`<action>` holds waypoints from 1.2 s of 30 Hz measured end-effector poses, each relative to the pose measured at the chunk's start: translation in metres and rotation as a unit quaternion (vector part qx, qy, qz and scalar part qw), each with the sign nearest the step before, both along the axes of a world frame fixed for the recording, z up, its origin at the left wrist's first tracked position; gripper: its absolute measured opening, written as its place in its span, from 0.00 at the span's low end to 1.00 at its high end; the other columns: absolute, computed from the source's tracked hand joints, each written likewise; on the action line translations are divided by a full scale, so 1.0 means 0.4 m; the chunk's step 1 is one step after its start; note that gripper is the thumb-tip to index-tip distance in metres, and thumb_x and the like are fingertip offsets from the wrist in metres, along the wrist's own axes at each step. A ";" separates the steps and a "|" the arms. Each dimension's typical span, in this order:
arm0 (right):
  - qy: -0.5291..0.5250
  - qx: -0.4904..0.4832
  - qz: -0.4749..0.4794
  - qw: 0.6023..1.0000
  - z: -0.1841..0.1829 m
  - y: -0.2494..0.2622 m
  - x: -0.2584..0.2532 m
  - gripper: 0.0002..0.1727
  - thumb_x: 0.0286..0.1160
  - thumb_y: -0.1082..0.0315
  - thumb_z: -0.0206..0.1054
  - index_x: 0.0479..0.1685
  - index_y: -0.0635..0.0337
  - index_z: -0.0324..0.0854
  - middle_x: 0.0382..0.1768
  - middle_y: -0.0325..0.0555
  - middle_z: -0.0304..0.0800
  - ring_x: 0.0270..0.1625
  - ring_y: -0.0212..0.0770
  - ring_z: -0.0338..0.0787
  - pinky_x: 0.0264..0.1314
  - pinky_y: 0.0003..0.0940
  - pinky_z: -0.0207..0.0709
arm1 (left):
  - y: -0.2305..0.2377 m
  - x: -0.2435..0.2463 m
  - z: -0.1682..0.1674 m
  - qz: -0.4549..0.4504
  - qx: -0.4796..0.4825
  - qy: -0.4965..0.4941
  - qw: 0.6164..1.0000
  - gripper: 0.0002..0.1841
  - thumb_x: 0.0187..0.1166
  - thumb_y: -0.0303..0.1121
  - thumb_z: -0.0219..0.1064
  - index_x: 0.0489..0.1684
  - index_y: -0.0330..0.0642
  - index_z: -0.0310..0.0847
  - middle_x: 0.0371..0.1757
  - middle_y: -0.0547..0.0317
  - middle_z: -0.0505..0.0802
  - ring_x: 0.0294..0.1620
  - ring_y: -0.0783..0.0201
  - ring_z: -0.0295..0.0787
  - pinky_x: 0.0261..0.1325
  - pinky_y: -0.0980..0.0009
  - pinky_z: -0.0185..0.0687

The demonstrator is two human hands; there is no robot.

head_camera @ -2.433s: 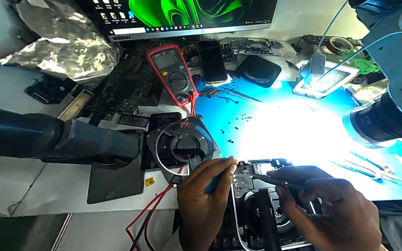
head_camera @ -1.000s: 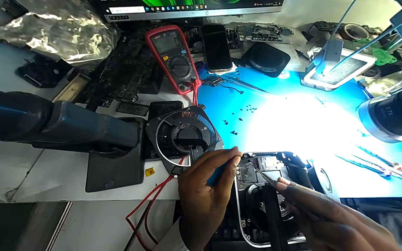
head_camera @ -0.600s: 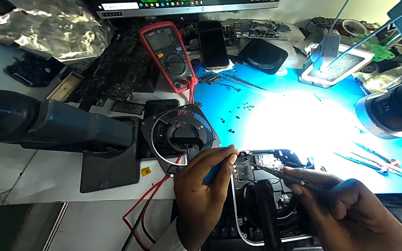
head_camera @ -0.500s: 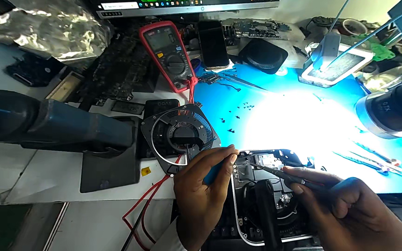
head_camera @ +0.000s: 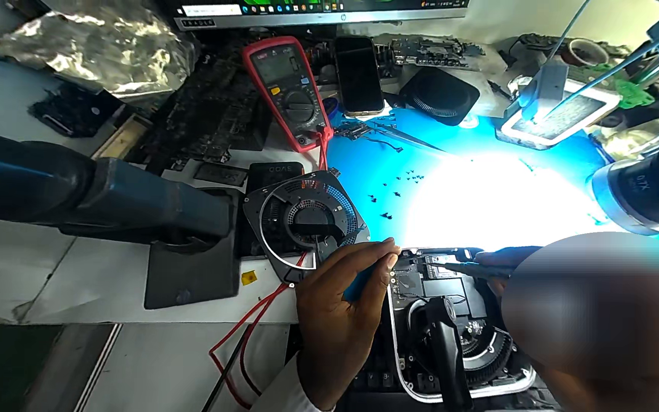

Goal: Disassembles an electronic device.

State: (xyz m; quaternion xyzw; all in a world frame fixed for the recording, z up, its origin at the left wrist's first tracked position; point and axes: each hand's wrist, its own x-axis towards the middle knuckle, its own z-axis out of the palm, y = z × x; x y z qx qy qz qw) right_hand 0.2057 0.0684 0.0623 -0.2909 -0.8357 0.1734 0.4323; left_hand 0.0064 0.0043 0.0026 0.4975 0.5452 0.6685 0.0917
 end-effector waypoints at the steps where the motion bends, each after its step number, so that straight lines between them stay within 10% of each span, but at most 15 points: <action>1: -0.006 -0.006 0.006 1.000 0.002 0.003 -0.001 0.17 0.79 0.63 0.70 0.59 0.44 0.68 0.55 0.26 0.92 0.54 0.26 0.93 0.51 0.20 0.89 | 0.000 -0.001 0.000 -0.003 0.002 -0.002 1.000 0.09 0.74 0.24 0.73 0.49 0.39 0.94 0.48 0.64 0.97 0.43 0.75 0.93 0.43 0.82 0.90; 13: -0.169 0.070 0.080 0.980 0.101 0.049 -0.044 0.11 0.79 0.62 0.64 0.55 0.49 0.75 0.45 0.31 0.90 0.44 0.20 0.87 0.40 0.15 0.80 | -0.001 -0.002 0.001 -0.012 0.003 -0.005 1.000 0.09 0.75 0.25 0.73 0.49 0.38 0.94 0.47 0.62 0.97 0.41 0.74 0.92 0.41 0.81 0.89; 18: -0.253 0.123 0.039 0.959 0.162 0.076 -0.113 0.09 0.78 0.56 0.65 0.40 0.49 0.75 0.19 0.26 0.75 0.18 0.24 0.77 0.13 0.23 0.62 | 0.000 -0.001 0.001 -0.001 -0.003 0.003 1.000 0.09 0.74 0.25 0.74 0.49 0.40 0.95 0.47 0.64 0.97 0.41 0.76 0.92 0.41 0.83 0.88; 29: -0.135 0.102 0.027 0.985 0.165 0.068 -0.012 0.09 0.81 0.57 0.67 0.49 0.48 0.74 0.38 0.28 0.88 0.37 0.18 0.84 0.33 0.16 0.75 | -0.003 0.001 -0.008 0.012 0.009 -0.004 1.000 0.08 0.75 0.27 0.74 0.47 0.43 0.95 0.47 0.65 0.97 0.39 0.75 0.92 0.41 0.82 0.88; 36: -0.135 0.160 -0.042 0.977 0.025 0.105 0.077 0.08 0.80 0.69 0.62 0.43 0.60 0.88 0.54 0.50 0.93 0.46 0.34 0.93 0.44 0.24 0.84 | 0.010 -0.064 0.127 0.060 0.030 0.140 0.988 0.07 0.75 0.29 0.74 0.46 0.43 0.95 0.49 0.65 0.97 0.49 0.74 0.94 0.51 0.78 0.92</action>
